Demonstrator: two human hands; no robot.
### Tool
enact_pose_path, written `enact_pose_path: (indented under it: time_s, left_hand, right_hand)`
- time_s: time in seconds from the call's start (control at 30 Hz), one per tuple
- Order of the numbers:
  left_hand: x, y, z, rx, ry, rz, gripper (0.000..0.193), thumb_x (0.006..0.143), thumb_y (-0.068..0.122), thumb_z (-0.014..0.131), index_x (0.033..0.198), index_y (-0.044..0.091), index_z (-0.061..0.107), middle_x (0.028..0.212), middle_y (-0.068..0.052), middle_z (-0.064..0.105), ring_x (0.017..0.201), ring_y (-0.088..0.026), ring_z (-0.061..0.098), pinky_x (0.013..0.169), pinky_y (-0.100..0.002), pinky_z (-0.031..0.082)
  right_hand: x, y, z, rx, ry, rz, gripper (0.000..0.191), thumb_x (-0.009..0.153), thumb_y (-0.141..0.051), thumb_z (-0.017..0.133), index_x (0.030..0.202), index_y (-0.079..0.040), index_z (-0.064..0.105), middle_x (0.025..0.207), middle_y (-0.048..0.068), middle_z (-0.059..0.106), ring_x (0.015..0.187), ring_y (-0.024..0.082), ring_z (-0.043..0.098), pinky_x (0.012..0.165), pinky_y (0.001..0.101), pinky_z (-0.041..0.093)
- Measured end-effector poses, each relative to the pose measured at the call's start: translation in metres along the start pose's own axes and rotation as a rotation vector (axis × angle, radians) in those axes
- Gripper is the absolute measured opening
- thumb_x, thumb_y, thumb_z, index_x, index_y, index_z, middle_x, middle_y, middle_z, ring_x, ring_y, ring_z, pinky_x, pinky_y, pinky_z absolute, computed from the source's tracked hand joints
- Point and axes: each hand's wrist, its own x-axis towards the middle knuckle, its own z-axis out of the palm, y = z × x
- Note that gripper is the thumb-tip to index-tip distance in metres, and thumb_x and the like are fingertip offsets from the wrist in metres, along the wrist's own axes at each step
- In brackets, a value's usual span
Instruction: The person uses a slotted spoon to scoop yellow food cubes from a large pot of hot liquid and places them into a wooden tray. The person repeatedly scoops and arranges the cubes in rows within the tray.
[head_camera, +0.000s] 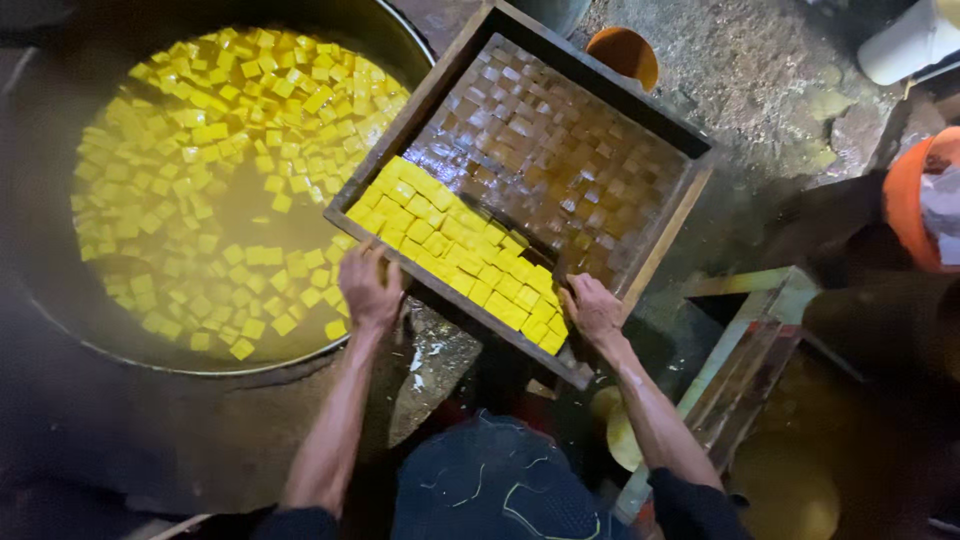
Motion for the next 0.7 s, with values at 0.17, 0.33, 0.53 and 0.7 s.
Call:
enact_pose_path:
  time_s: [0.17,0.33,0.53,0.7]
  left_hand:
    - [0.032,0.054,0.064,-0.145,-0.146,0.07,0.039,0.088,0.019,0.072,0.124,0.004,0.066,0.129,-0.018,0.063,0.123,-0.038,0.057,0.105,-0.051,0.044]
    - [0.06,0.08,0.115,0.054,-0.142,0.254,0.047,0.079,0.025,0.07,0.121,0.005,0.064,0.128,-0.017,0.063,0.122,-0.037,0.058,0.101,-0.054,0.042]
    - [0.056,0.077,0.113,0.236,-0.868,0.183,0.032,0.093,0.023,0.062,0.123,0.011,0.068,0.132,-0.012,0.066,0.121,-0.034,0.062,0.1,-0.051,0.048]
    - [0.005,0.001,0.013,-0.004,0.059,0.111,0.032,0.089,0.026,0.067,0.117,0.01,0.068,0.125,-0.016,0.066,0.117,-0.036,0.063,0.101,-0.052,0.049]
  right_hand:
    - [-0.022,0.013,-0.028,-0.008,0.063,0.125,0.024,0.095,-0.028,0.071,0.111,-0.011,0.068,0.104,0.008,0.071,0.092,0.03,0.071,0.073,0.04,0.056]
    - [-0.056,0.013,-0.046,0.083,-0.028,0.101,0.03,0.092,-0.032,0.075,0.111,-0.01,0.069,0.103,0.011,0.072,0.092,0.031,0.071,0.074,0.04,0.057]
    - [-0.041,-0.009,-0.039,0.248,0.064,0.429,0.03,0.096,-0.03,0.073,0.116,-0.007,0.072,0.101,0.014,0.075,0.088,0.028,0.074,0.077,0.0368,0.056]
    - [0.003,-0.089,0.001,0.708,0.095,0.44,0.028,0.098,-0.022,0.07,0.116,0.0,0.069,0.097,0.009,0.071,0.083,0.019,0.068,0.075,0.0323,0.057]
